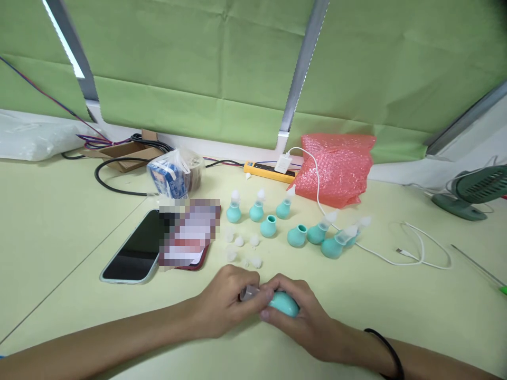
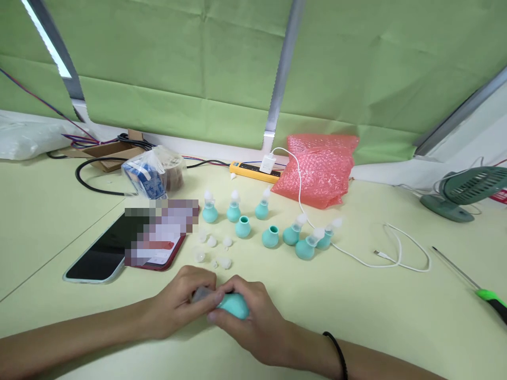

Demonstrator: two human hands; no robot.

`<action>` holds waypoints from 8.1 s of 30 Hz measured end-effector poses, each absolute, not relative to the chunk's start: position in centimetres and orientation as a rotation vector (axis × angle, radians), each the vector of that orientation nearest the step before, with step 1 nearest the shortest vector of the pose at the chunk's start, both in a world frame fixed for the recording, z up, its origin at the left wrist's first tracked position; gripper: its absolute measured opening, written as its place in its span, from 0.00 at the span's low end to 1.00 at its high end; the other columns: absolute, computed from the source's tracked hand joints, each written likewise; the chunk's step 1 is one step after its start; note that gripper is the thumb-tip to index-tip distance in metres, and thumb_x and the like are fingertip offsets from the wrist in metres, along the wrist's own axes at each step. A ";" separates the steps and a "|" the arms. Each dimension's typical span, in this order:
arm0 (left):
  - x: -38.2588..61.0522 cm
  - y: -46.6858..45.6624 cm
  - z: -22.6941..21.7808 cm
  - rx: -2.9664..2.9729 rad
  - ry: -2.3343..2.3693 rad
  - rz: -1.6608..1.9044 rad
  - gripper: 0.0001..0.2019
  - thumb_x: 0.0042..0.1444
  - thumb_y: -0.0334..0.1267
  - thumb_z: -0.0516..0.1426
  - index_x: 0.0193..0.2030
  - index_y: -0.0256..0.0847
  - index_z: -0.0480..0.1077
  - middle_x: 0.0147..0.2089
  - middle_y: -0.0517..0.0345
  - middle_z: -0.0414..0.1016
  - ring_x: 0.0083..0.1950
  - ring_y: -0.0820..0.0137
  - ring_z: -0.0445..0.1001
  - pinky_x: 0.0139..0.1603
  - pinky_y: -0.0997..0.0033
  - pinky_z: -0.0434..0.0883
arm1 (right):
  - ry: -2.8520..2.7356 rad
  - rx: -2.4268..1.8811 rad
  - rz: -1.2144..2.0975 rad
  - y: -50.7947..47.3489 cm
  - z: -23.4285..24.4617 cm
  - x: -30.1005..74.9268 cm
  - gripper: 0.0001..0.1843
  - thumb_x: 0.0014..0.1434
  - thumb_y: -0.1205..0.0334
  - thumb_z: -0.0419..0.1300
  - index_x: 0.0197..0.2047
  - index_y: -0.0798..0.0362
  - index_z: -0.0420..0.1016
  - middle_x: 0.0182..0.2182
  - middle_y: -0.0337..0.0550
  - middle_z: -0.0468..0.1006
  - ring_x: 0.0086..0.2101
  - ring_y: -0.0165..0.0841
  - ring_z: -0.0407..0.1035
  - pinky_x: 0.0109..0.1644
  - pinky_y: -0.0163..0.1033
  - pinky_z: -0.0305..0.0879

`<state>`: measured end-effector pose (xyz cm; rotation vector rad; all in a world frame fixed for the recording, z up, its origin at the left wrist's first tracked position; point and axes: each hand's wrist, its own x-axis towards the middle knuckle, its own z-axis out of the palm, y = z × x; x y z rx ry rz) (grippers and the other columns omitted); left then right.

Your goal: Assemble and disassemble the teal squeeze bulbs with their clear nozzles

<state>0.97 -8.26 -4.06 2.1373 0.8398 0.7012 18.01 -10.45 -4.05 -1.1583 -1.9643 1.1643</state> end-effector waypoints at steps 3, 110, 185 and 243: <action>1.2 -8.6 -3.8 1.976 0.697 0.616 0.19 0.58 0.40 0.43 0.18 0.36 0.50 0.17 0.67 0.44 0.19 0.80 0.46 0.19 0.78 0.48 | -2.052 -1.128 1.190 -10.4 -3.4 18.5 0.06 0.48 0.59 0.59 0.29 0.51 0.67 0.22 0.35 0.68 0.25 0.27 0.60 0.30 0.31 0.60; 3.4 -11.0 -5.0 1.337 0.902 0.907 0.12 0.59 0.44 0.44 0.43 0.41 0.60 0.31 0.60 0.65 0.31 0.73 0.60 0.34 0.74 0.58 | -1.897 -1.206 0.683 -5.0 -6.3 19.7 0.20 0.54 0.48 0.49 0.18 0.52 0.57 0.14 0.34 0.57 0.17 0.26 0.53 0.22 0.33 0.51; 1.2 -6.6 -4.0 3.158 0.482 1.316 0.05 0.48 0.21 0.53 0.25 0.32 0.63 0.22 0.54 0.64 0.26 0.70 0.61 0.21 0.71 0.62 | -1.534 -1.014 1.325 -8.9 -6.6 17.5 0.18 0.58 0.51 0.45 0.23 0.53 0.53 0.19 0.32 0.49 0.22 0.25 0.46 0.25 0.32 0.47; 1.6 -7.4 -3.2 1.356 0.556 0.363 0.21 0.53 0.46 0.47 0.14 0.36 0.54 0.13 0.65 0.50 0.16 0.79 0.48 0.17 0.76 0.46 | -2.289 -0.847 1.106 -9.5 -3.7 18.0 0.09 0.48 0.58 0.59 0.23 0.55 0.73 0.17 0.36 0.69 0.19 0.26 0.59 0.21 0.31 0.56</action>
